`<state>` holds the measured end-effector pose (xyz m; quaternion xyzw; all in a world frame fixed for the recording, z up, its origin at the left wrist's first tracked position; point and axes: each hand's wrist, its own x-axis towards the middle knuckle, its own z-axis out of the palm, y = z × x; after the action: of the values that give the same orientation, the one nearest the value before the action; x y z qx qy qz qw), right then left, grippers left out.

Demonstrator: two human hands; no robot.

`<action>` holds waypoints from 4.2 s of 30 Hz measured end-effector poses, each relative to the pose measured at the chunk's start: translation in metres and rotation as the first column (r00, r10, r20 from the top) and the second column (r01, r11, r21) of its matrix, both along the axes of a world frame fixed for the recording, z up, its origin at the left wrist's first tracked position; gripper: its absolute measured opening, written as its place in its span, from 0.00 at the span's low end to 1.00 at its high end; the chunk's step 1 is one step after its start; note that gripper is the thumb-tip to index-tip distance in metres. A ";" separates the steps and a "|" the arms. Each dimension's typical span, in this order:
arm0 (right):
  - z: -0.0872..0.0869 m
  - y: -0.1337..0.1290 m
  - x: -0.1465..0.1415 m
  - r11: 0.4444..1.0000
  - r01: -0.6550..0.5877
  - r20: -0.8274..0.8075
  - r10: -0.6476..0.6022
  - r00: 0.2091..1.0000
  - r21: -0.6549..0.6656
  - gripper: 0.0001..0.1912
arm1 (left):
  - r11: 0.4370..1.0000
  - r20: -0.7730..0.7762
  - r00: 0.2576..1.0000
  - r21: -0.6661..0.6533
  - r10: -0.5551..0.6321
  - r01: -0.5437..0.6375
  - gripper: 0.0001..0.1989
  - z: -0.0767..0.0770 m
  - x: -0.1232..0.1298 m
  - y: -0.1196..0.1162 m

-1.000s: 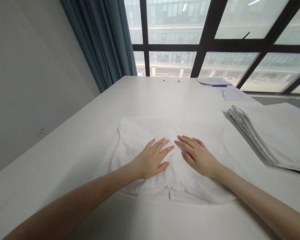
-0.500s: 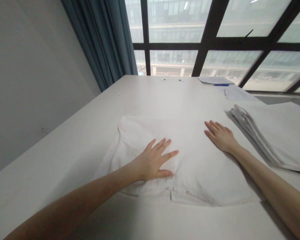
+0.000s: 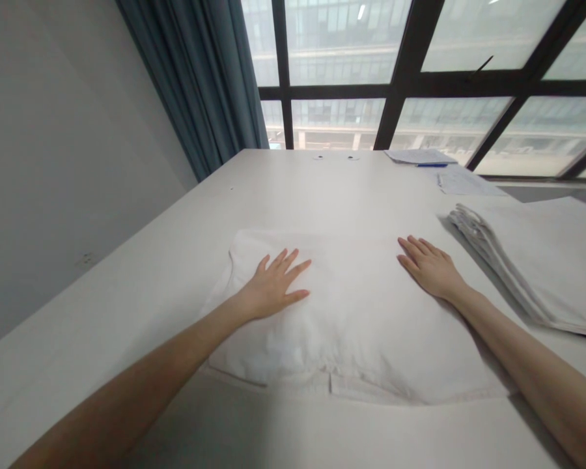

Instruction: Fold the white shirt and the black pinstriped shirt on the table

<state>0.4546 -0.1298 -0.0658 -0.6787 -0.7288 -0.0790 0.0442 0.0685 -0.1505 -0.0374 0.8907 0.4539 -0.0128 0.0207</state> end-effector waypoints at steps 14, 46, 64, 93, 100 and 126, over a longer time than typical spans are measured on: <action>-0.001 0.000 -0.003 0.999 -0.007 -0.003 0.007 1.000 0.041 0.31 | 0.885 -0.125 0.877 0.041 0.464 -0.463 0.35 0.019 -0.044 0.072; -0.003 0.002 0.007 0.972 0.182 -0.251 -0.141 0.958 0.150 0.32 | 0.810 0.324 0.800 0.143 0.505 -0.569 0.21 -0.018 -0.064 0.095; 0.005 0.006 0.018 0.956 0.230 -0.810 0.016 0.586 0.185 0.34 | 0.700 0.553 0.602 0.047 0.575 -0.712 0.18 -0.015 -0.080 0.101; 0.010 -0.003 0.006 0.968 0.121 -0.541 0.019 0.841 0.221 0.34 | 0.836 0.926 0.252 -0.108 0.281 -0.538 0.16 -0.022 -0.087 0.112; 0.010 -0.004 0.005 0.951 0.088 -0.511 0.080 0.856 0.296 0.34 | 0.834 0.924 0.269 -0.086 0.271 -0.545 0.15 -0.023 -0.087 0.112; 0.005 -0.005 0.001 0.921 0.228 -0.259 -0.148 0.954 0.315 0.28 | 0.738 0.597 0.659 0.157 0.458 -0.656 0.16 -0.017 -0.078 0.098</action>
<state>0.4558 -0.1351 -0.0608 -0.7324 -0.6249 -0.1287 0.2376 -0.0097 -0.0529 -0.0543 0.6602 0.6798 0.3189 -0.0177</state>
